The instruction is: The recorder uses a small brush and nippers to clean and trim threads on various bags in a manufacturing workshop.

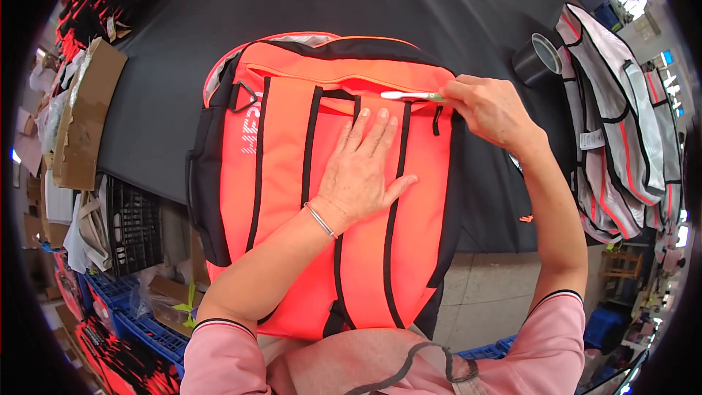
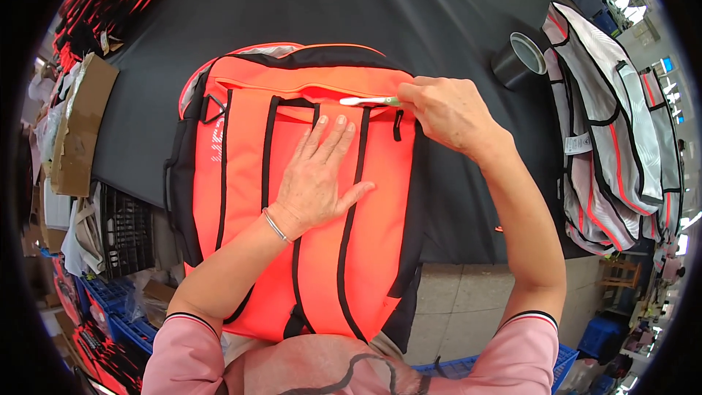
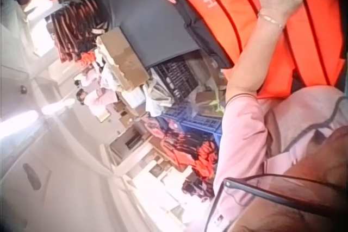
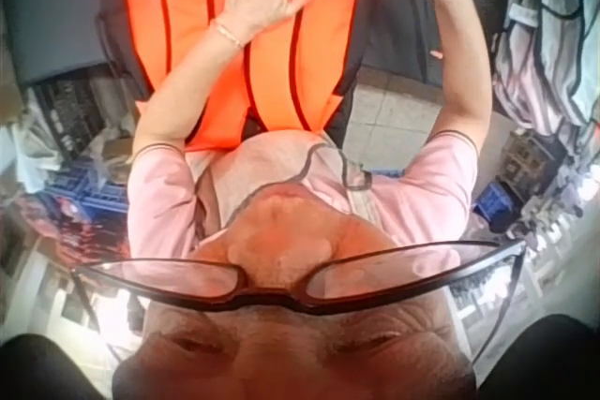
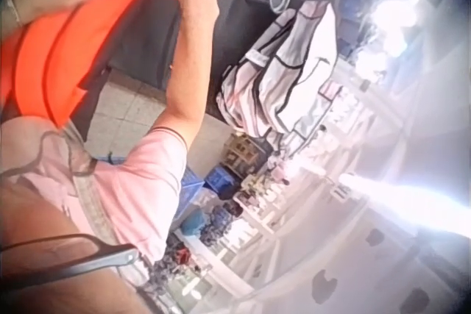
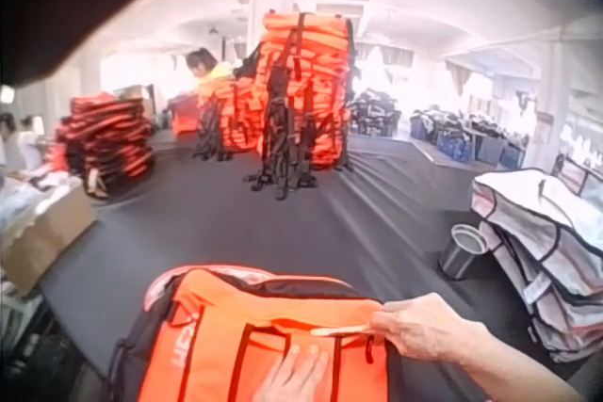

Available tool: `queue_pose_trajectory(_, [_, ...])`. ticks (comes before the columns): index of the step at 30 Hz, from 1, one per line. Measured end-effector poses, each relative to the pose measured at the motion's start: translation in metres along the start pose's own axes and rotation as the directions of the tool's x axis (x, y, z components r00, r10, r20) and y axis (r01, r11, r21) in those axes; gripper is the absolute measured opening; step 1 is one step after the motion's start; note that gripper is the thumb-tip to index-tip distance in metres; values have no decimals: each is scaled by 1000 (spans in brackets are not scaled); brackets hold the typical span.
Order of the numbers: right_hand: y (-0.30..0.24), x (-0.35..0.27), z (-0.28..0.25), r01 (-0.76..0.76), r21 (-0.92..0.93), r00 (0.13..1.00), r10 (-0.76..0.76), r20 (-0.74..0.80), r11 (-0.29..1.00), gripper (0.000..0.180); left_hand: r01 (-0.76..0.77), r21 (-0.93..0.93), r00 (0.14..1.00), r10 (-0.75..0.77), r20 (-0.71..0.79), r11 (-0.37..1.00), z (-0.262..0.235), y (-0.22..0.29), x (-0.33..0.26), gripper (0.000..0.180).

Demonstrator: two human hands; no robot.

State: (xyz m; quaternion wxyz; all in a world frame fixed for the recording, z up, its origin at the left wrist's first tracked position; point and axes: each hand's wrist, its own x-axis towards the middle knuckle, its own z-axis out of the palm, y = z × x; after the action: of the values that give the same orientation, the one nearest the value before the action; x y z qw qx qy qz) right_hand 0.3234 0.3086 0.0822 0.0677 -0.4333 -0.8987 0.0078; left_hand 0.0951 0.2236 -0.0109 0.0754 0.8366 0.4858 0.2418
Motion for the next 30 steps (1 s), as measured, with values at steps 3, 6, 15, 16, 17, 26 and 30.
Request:
queue_pose_trajectory(3, [6,-7,3,-5,15,999,5,34,1000,9,-11,1,1000,11,-17,1000,-6,-8,2,83])
queue_pose_trajectory(6, [5,-15,8,-35,76,999,36,-15,997,9,46,339,969,40,-242,940,-48,-21,16,76])
queue_pose_trajectory(15, [3,-18,-36,-188,158,981,178,80,969,10,210,189,976,-194,-98,959,-54,-72,-60,61])
queue_pose_trajectory(16, [-3,-14,-37,-168,149,986,163,43,975,9,217,170,974,-202,-100,961,-55,-71,-60,58])
queue_pose_trajectory(17, [-11,-9,-36,-157,153,987,152,43,976,9,219,150,973,-205,-105,964,-54,-70,-58,56])
queue_pose_trajectory(26, [-60,55,14,199,314,962,-123,-244,928,8,217,178,968,-187,-170,960,-57,-71,-56,47])
queue_pose_trajectory(30, [-73,74,48,176,167,980,-157,-123,970,7,226,148,966,-201,-165,963,-55,-68,-56,48])
